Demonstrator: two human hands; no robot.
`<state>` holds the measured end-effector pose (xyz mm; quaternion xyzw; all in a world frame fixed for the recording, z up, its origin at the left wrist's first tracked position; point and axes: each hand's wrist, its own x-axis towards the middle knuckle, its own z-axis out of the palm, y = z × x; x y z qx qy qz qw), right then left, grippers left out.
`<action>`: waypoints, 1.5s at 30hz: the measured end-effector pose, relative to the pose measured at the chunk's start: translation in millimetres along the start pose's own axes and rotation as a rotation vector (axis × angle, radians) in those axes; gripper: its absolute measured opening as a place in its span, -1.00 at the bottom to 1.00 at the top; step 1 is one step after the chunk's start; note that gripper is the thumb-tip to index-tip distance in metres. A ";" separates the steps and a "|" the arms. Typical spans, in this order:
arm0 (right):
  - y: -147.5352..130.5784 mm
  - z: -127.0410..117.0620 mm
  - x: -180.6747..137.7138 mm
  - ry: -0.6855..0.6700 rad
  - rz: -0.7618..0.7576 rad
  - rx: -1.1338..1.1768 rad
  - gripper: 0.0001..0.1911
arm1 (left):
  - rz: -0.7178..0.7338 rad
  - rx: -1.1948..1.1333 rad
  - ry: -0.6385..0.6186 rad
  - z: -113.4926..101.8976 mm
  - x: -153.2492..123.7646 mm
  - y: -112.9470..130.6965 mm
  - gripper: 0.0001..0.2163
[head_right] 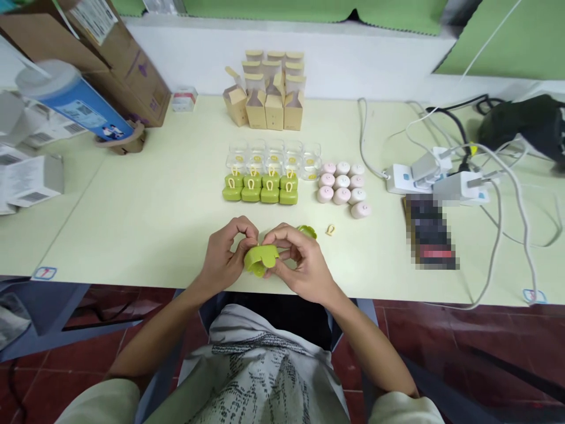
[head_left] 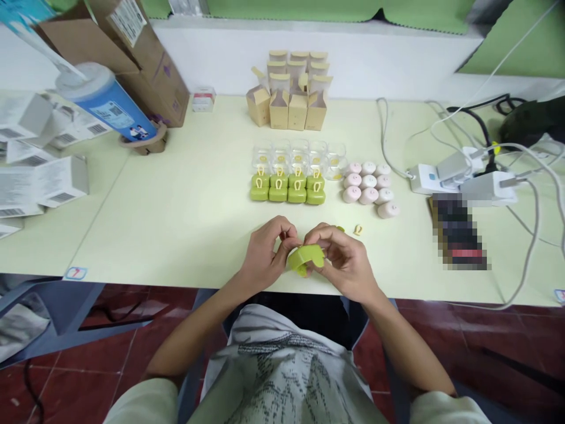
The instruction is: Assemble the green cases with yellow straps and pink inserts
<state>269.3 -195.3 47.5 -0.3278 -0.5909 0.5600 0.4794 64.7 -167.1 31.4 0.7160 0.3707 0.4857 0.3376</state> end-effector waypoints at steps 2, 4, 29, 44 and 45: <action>-10.5 -16.5 2.3 -0.048 -0.055 -0.194 -0.78 | 0.002 -0.033 0.003 -3.7 -0.6 -2.8 -0.66; -21.8 -42.1 12.7 0.072 -0.135 -0.486 -0.86 | -0.017 -0.053 0.001 -8.1 -0.3 -5.0 -0.66; 39.0 -132.9 126.2 0.262 -0.090 -1.381 -0.81 | 0.000 0.002 -0.071 -1.9 1.2 -8.3 -0.74; -19.1 -9.6 24.0 -0.125 0.191 -0.105 -0.63 | -0.183 -0.106 0.194 -1.3 3.0 -3.4 -0.68; -17.8 -11.1 21.9 -0.094 0.177 -0.133 -0.63 | -0.182 -0.105 0.173 -1.9 2.3 -3.9 -0.70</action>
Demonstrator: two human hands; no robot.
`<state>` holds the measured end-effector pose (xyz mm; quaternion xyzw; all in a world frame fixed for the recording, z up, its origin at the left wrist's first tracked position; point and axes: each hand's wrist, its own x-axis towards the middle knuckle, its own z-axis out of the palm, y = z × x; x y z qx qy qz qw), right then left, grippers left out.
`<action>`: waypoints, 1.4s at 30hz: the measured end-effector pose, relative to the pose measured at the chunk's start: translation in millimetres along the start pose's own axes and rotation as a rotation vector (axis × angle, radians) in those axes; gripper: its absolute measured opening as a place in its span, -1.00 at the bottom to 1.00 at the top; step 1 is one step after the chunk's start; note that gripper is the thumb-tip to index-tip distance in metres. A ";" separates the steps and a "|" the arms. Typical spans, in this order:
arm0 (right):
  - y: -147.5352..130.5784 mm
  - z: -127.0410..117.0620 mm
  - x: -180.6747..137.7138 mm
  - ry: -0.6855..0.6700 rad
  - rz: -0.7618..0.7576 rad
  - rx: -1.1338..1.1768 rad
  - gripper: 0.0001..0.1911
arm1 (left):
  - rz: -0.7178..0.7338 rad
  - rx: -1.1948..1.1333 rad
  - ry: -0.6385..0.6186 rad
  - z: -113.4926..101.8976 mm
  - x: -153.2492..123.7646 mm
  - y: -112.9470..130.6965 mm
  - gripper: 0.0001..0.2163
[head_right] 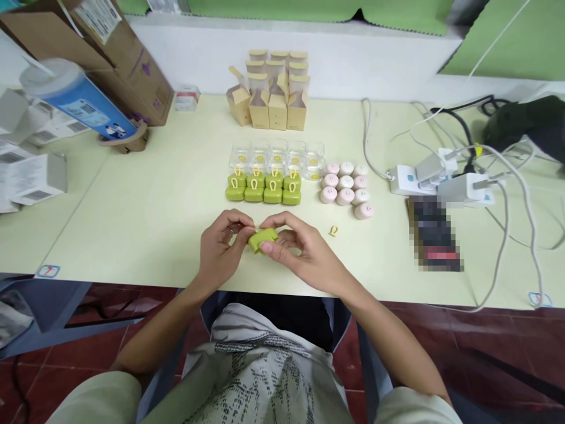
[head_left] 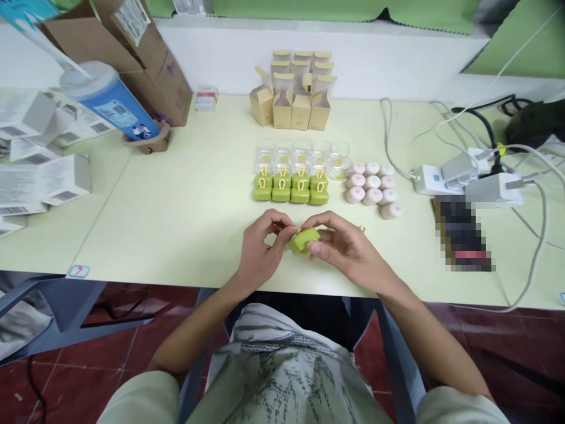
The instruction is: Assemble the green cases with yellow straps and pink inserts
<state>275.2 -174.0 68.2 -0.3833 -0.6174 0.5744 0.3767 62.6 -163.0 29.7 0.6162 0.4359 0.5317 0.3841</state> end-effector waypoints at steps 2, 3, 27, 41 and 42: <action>1.3 -9.2 -0.7 0.110 -0.059 -0.115 -0.62 | -0.018 -0.014 -0.016 -3.5 1.1 -1.7 -0.72; 1.3 -17.3 0.8 0.196 -0.107 -0.211 -0.61 | -0.033 -0.020 -0.011 -6.0 2.7 -2.7 -0.72; 34.5 -97.0 51.7 0.691 -0.553 -0.903 -0.67 | 0.381 0.641 0.050 -19.0 1.4 -26.3 -0.87; 44.8 -97.8 48.3 0.625 -0.515 -0.979 -0.78 | 0.423 0.783 -0.017 -4.1 -2.9 -26.2 -0.80; 45.4 -98.4 48.1 0.633 -0.508 -1.043 -0.77 | 0.432 0.791 -0.025 -3.7 -3.0 -26.2 -0.80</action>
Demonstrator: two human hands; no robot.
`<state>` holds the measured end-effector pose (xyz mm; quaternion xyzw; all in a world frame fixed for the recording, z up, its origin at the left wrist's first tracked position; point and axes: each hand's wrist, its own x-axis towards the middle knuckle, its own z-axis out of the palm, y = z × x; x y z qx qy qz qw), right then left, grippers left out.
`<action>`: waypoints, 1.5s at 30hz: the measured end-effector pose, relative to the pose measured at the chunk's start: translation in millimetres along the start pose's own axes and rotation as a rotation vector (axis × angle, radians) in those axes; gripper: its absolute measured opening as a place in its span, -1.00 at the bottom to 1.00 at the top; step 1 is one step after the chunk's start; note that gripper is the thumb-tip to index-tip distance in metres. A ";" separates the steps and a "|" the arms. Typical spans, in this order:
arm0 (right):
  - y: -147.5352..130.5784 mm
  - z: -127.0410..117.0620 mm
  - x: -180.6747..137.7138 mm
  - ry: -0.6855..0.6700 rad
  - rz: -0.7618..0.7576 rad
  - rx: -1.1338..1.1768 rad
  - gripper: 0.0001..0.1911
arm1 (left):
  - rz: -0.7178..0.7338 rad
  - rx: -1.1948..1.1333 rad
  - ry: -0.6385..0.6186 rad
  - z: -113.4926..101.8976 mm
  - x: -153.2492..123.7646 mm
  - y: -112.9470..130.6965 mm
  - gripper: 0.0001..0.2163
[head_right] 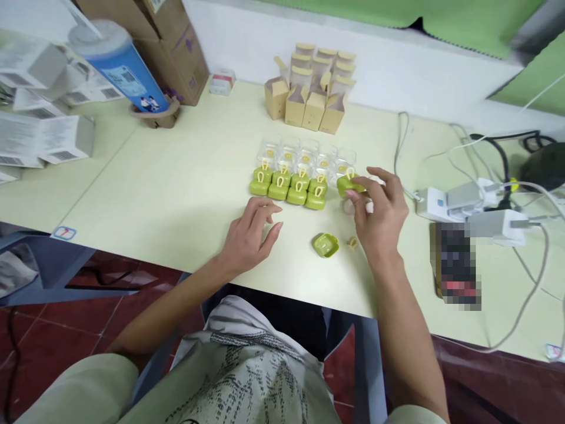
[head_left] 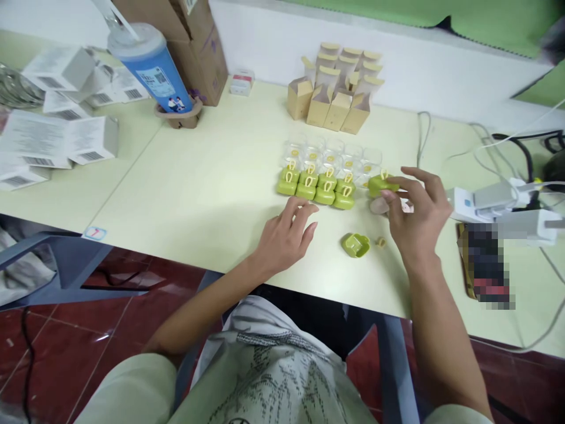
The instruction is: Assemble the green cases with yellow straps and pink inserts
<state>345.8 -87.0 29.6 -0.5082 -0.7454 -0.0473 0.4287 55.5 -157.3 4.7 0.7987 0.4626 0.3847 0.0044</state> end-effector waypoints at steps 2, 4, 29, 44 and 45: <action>0.8 0.4 -0.4 -0.003 -0.004 -0.081 -0.76 | 0.012 0.012 -0.001 0.4 0.2 0.3 -0.80; -0.1 1.1 0.1 -0.010 0.022 -0.090 -0.76 | 0.009 0.019 -0.001 0.8 0.6 0.5 -0.80; -11.0 6.9 -9.6 -0.335 -0.149 -0.287 -0.72 | 0.464 0.254 -0.244 36.8 76.9 -12.2 -0.86; -12.7 -11.0 -1.7 -0.102 0.045 0.083 -0.73 | 0.338 0.187 -0.189 58.9 74.0 -17.9 -0.83; -11.5 -9.7 -2.1 -0.105 0.048 0.076 -0.71 | 0.336 0.189 -0.196 59.3 73.5 -17.3 -0.82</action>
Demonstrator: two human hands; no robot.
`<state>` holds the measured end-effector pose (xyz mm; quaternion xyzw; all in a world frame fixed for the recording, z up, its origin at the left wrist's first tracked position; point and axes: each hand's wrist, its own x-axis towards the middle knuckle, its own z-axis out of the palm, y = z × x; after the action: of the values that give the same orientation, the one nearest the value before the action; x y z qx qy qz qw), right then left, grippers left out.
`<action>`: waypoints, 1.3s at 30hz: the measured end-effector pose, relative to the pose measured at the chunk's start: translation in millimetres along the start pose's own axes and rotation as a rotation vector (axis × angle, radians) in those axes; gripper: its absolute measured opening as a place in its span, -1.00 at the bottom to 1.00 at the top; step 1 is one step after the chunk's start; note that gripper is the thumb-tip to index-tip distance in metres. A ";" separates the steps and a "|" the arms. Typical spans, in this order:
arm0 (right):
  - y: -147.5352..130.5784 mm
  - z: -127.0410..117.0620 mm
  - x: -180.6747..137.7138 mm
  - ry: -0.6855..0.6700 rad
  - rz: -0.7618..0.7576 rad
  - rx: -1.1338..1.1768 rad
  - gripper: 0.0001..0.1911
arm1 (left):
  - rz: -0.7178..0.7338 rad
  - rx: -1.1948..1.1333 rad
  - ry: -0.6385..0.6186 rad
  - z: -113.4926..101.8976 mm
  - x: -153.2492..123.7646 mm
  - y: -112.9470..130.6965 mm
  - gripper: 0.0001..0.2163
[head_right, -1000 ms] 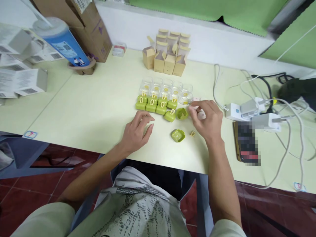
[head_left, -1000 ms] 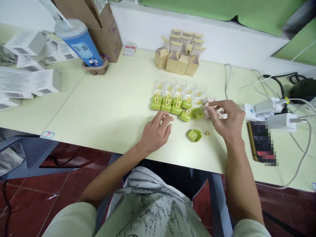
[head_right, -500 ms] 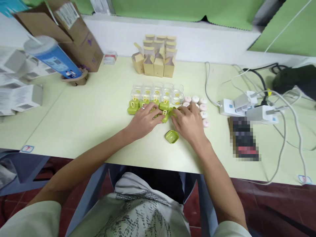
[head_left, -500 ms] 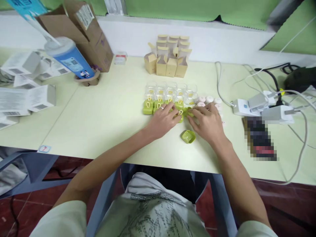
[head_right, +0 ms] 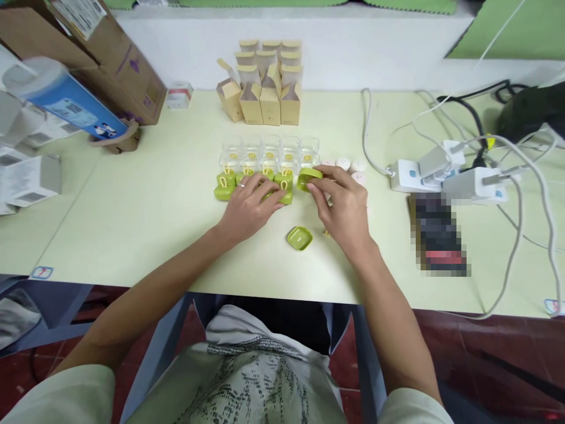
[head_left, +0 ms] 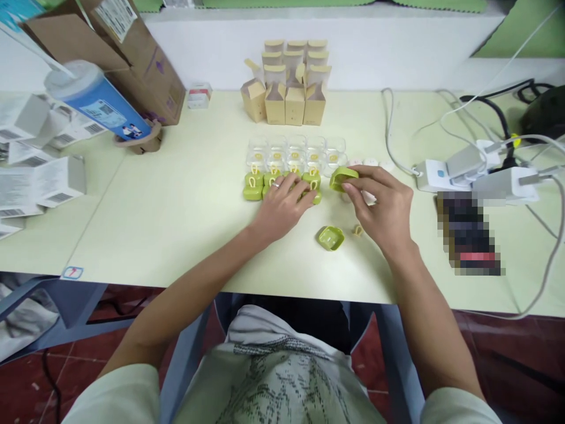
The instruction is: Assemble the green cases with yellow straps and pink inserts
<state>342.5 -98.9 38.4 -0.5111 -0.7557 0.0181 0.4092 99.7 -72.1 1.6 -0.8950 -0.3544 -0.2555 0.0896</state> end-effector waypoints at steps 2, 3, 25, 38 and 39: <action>1.9 2.2 -0.9 0.002 0.010 0.007 -0.69 | 0.004 0.004 0.000 -2.0 -0.7 -0.3 -0.79; 2.4 3.0 -1.5 0.010 0.017 0.022 -0.69 | 0.005 0.003 0.015 -4.7 -1.3 -2.4 -0.77; -2.9 -1.2 4.9 0.052 0.002 0.031 -0.71 | -0.442 -0.391 0.364 -31.3 -56.1 -97.0 -0.71; -11.7 -36.7 -15.4 -0.560 -0.158 -0.276 -0.72 | -0.384 -0.377 0.393 -30.6 -57.5 -93.3 -0.72; -11.1 -35.5 -14.1 -0.539 -0.164 -0.260 -0.73 | -0.380 -0.381 0.396 -30.4 -57.5 -93.4 -0.73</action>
<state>358.8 -129.2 58.5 -0.4735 -0.8715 0.0230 0.1255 -11.4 -47.9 -4.4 -0.7466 -0.4365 -0.4982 -0.0616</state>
